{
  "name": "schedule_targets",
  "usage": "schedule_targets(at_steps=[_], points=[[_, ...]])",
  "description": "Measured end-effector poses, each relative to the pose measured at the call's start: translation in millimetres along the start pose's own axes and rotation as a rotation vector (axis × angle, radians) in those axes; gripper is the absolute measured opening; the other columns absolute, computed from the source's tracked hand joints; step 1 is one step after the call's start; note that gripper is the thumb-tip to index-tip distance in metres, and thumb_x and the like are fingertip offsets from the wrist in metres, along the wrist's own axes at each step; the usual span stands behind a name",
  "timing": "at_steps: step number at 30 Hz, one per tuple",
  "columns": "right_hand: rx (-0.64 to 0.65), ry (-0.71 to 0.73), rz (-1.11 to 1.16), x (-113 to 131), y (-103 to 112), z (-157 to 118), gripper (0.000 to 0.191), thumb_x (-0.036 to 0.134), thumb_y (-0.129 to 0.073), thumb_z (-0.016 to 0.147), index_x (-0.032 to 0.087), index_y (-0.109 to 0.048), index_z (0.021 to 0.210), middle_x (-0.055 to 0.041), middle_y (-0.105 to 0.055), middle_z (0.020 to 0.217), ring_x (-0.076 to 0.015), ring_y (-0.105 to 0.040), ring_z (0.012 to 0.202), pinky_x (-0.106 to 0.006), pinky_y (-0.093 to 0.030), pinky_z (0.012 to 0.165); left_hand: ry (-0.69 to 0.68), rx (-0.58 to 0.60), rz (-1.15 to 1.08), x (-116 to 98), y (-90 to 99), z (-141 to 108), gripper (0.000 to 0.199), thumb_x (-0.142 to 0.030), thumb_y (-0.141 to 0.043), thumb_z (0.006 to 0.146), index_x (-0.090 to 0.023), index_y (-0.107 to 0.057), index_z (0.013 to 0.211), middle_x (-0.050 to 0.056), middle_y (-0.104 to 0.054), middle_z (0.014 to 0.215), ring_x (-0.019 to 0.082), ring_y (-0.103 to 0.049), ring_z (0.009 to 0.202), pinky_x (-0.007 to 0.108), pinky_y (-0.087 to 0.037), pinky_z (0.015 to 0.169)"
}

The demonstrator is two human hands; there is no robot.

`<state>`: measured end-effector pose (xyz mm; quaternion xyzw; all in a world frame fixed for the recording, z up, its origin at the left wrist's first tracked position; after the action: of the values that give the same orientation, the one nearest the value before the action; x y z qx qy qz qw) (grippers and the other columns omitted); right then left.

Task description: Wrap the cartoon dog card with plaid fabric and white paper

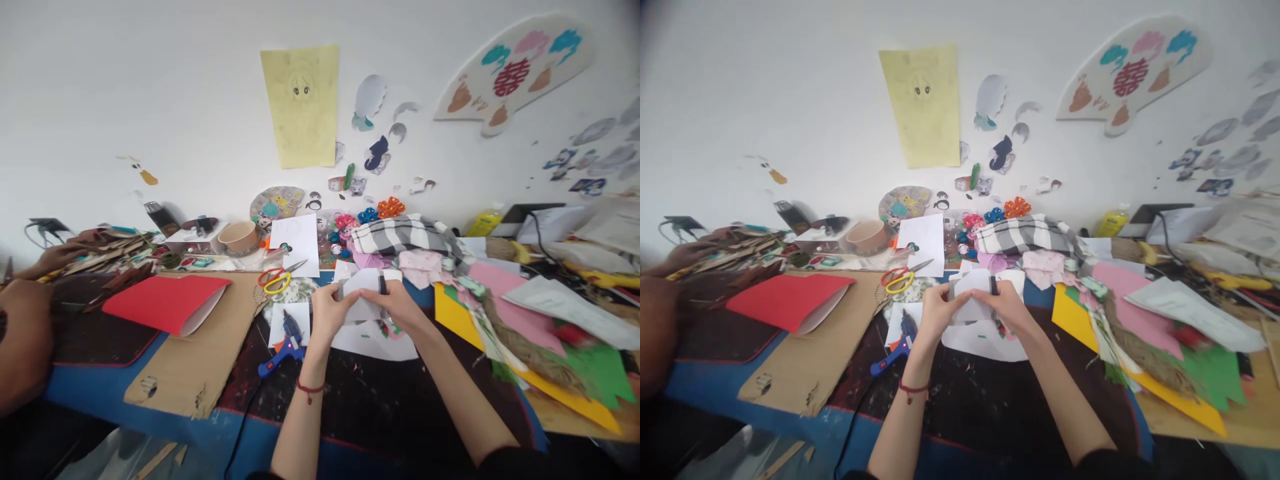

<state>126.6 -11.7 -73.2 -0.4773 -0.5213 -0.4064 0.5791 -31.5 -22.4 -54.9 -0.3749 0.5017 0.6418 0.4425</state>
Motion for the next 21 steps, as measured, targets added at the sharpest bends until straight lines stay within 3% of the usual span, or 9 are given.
schedule_targets(at_steps=[11,15,21], points=[[-0.267,-0.057,-0.012,-38.8,2.2,-51.1,0.042,0.048,-0.091,0.057,0.012,-0.078,0.073,-0.0110,-0.076,0.074,-0.0207,-0.067,0.062,-0.031,-0.055,0.060,-0.028,0.251,0.168,8.3,8.6,-11.3,0.049,-0.040,-0.074,0.071,-0.018,-0.035,0.051,-0.007,-0.027,0.052,0.009,-0.025,0.054,0.027,-0.017,0.055],[-0.341,-0.025,-0.004,-45.8,3.8,-58.9,0.042,0.050,-0.089,0.060,0.013,-0.079,0.077,-0.0100,-0.077,0.077,-0.0211,-0.068,0.065,-0.032,-0.056,0.064,-0.036,0.256,0.188,11.4,5.6,-13.4,0.050,-0.043,-0.072,0.074,-0.019,-0.033,0.053,-0.007,-0.028,0.052,0.009,-0.026,0.055,0.027,-0.018,0.056],[-0.289,-0.036,-0.001,-51.1,4.7,-57.9,0.042,0.050,-0.088,0.063,0.013,-0.080,0.083,-0.0114,-0.078,0.085,-0.0258,-0.071,0.073,-0.036,-0.058,0.071,-0.026,0.210,0.222,11.4,3.8,-13.0,0.050,-0.037,-0.074,0.074,-0.018,-0.032,0.053,-0.007,-0.027,0.052,0.010,-0.025,0.056,0.028,-0.016,0.057]])
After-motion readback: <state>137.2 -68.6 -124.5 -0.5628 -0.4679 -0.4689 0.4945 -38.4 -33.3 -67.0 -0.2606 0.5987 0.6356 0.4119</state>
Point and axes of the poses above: each hand's wrist, its own z-axis towards the middle knuckle, its own y-axis out of the back of the hand, x = y × z, the point moved 8 cm from there along z, towards the middle knuckle
